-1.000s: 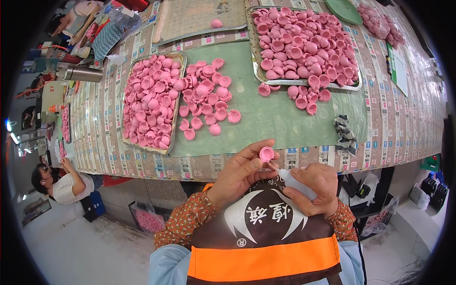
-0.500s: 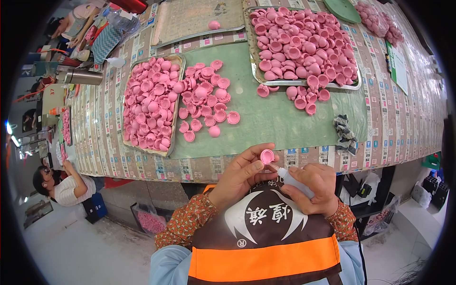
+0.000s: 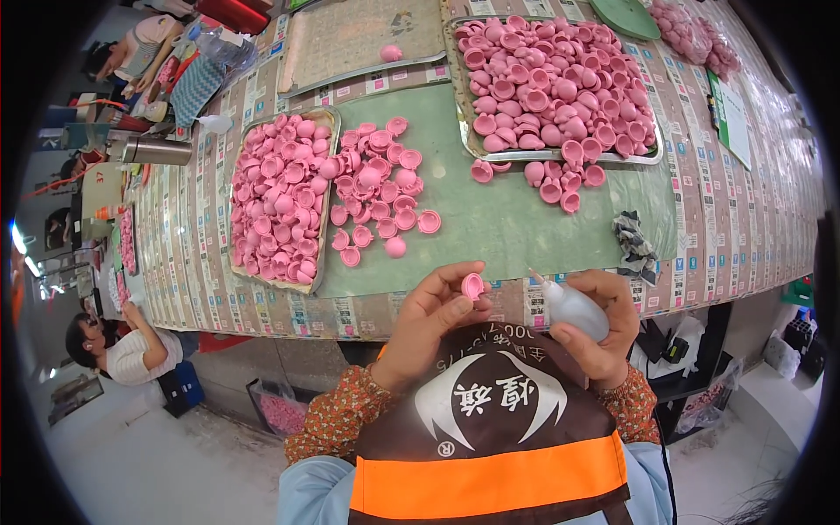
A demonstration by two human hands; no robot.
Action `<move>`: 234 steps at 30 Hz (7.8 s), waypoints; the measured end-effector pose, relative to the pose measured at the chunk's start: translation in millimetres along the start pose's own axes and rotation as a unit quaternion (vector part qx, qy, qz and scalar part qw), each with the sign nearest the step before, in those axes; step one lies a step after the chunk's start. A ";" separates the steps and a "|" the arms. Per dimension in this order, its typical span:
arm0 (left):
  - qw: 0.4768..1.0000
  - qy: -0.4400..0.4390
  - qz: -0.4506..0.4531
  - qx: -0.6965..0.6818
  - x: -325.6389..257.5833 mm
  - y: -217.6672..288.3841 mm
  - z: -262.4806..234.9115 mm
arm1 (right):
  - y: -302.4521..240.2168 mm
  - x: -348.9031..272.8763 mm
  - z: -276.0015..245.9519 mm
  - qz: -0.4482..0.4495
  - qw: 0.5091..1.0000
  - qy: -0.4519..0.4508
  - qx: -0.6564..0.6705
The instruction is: The recorder is assembling small pink plastic bowl-shaped components by applying glue from a bottle and joining them together.
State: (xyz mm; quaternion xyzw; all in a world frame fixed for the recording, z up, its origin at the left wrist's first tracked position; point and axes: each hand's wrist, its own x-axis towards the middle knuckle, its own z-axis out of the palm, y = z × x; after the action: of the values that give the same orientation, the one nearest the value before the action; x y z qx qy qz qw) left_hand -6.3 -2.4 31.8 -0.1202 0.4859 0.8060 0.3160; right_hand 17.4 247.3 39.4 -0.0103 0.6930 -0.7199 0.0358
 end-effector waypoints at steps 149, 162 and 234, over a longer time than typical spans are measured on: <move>0.994 -0.070 0.000 -0.087 -0.6 12.3 -3.2 | 3.2 8.4 5.8 -0.169 0.979 -0.045 -0.107; 0.991 -0.097 0.059 -0.073 6.3 18.3 -6.4 | 5.3 3.6 3.8 -0.168 0.983 -0.040 -0.054; 0.981 -0.090 -0.067 -0.159 7.3 -1.4 -1.5 | -9.4 11.7 4.4 -0.186 0.961 -0.086 -0.188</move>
State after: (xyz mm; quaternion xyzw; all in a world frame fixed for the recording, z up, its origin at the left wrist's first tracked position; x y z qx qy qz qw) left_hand -11.2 -0.3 26.4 -0.1283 0.3122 0.8574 0.3885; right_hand 5.6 242.4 48.6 -0.2075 0.7960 -0.5671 -0.0418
